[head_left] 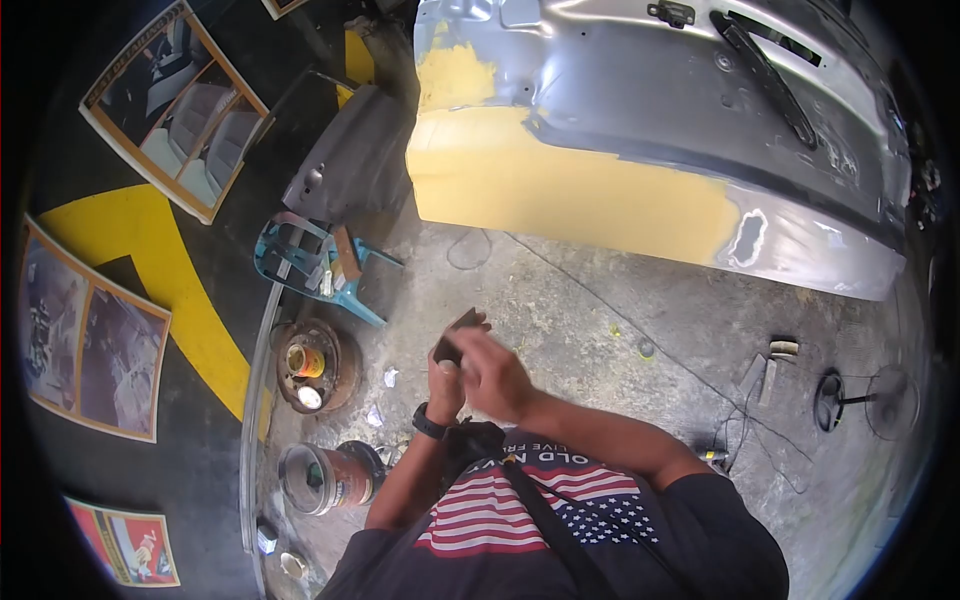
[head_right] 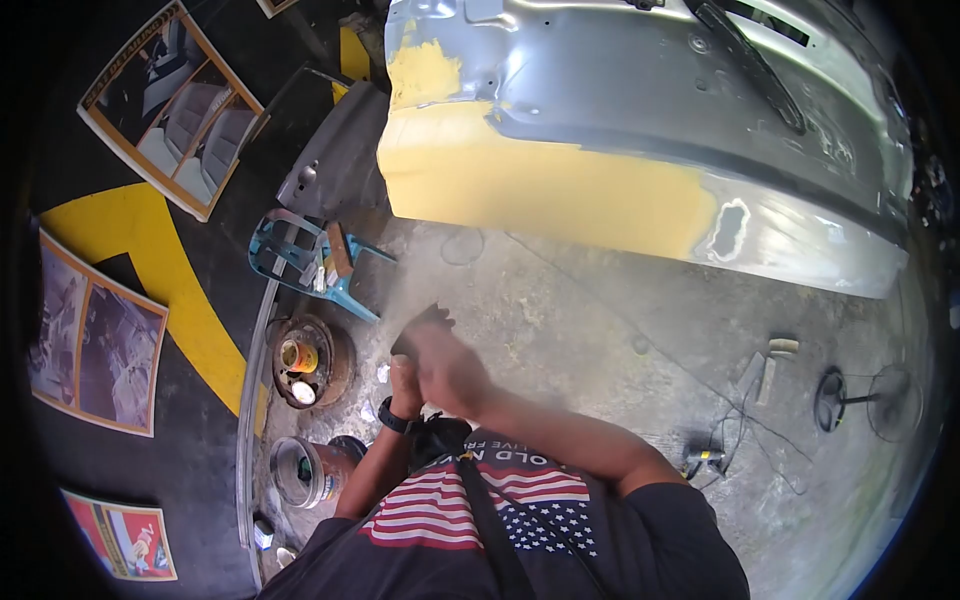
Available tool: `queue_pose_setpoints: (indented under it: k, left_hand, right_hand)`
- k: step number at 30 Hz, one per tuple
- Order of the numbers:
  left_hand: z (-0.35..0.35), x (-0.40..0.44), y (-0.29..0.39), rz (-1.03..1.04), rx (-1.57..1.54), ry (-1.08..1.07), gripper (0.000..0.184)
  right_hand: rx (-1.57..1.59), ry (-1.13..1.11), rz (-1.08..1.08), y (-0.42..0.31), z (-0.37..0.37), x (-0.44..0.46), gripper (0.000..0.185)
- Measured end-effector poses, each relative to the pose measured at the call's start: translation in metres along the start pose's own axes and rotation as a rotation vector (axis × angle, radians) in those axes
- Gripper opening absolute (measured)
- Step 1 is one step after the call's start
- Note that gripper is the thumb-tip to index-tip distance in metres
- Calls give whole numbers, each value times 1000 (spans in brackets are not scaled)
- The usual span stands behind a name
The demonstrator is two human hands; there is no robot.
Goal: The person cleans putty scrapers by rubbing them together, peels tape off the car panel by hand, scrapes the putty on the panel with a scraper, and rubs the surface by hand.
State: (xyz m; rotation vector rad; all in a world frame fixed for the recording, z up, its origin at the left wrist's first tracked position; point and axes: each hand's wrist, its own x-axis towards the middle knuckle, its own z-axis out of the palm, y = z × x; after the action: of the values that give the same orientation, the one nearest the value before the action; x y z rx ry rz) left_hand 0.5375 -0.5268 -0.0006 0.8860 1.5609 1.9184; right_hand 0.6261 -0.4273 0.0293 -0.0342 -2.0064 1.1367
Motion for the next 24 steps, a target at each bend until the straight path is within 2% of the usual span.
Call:
queue_pose_setpoints:
  k: [1, 3, 5, 6, 7, 8, 9, 11, 13, 15, 17, 18, 19, 20, 21, 22, 23, 24]
  left_hand:
    - [3, 2, 6, 59, 64, 1, 108]
    - [-8, -2, 19, -14, 298, -97, 100]
    - [-14, -5, 19, -33, 209, -74, 89]
    - [-9, -4, 28, -30, 211, -82, 89]
    - [2, -7, 43, -76, -13, -35, 78]
    - [8, -9, 50, -122, -238, 15, 67]
    - [9, -12, 48, -121, -240, 12, 67]
    - [8, -21, 42, -222, 12, -110, 54]
    - [22, -22, 46, -74, 377, -240, 59]
    - [31, -16, 55, -3, 460, -371, 57]
    - [33, -11, 58, 41, 523, -392, 52]
    - [33, -10, 58, 82, 584, -412, 47]
    - [32, -10, 55, 77, 581, -409, 47]
    - [29, -11, 49, 97, 606, -371, 39]
    - [30, -11, 51, 115, 631, -334, 32]
    - [34, -13, 59, 103, 654, -263, 24]
    - [35, -15, 62, 96, 652, -261, 24]
    - [34, -16, 65, 41, 689, -202, 25]
  right_hand:
    - [-140, 80, 16, 15, -4, 7, 43]
    - [126, 80, 532, 33, -30, 18, 39]
    - [152, 162, 483, 42, -42, 14, 41]
    - [261, 229, 489, 54, -41, 6, 42]
    - [371, 295, 498, 53, -43, 6, 44]
    - [753, 365, 577, 48, -41, 3, 46]
    - [751, 367, 576, 47, -37, 2, 46]
    - [939, 416, 625, 48, -29, -2, 41]
    - [881, 329, 664, 69, -24, -19, 40]
    - [795, 217, 706, 76, -23, -30, 45]
    - [1014, 190, 715, 91, -20, -35, 51]
    - [1013, 188, 717, 91, -24, -37, 51]
    - [1250, 162, 700, 90, -29, -42, 59]
    - [1488, 136, 678, 89, -31, -46, 67]
    - [1489, 136, 689, 87, -30, -48, 67]
    - [1678, 120, 673, 86, -31, -49, 73]
    - [1866, 104, 650, 84, -31, -49, 80]
    - [1896, 129, 680, 83, -32, -47, 89]
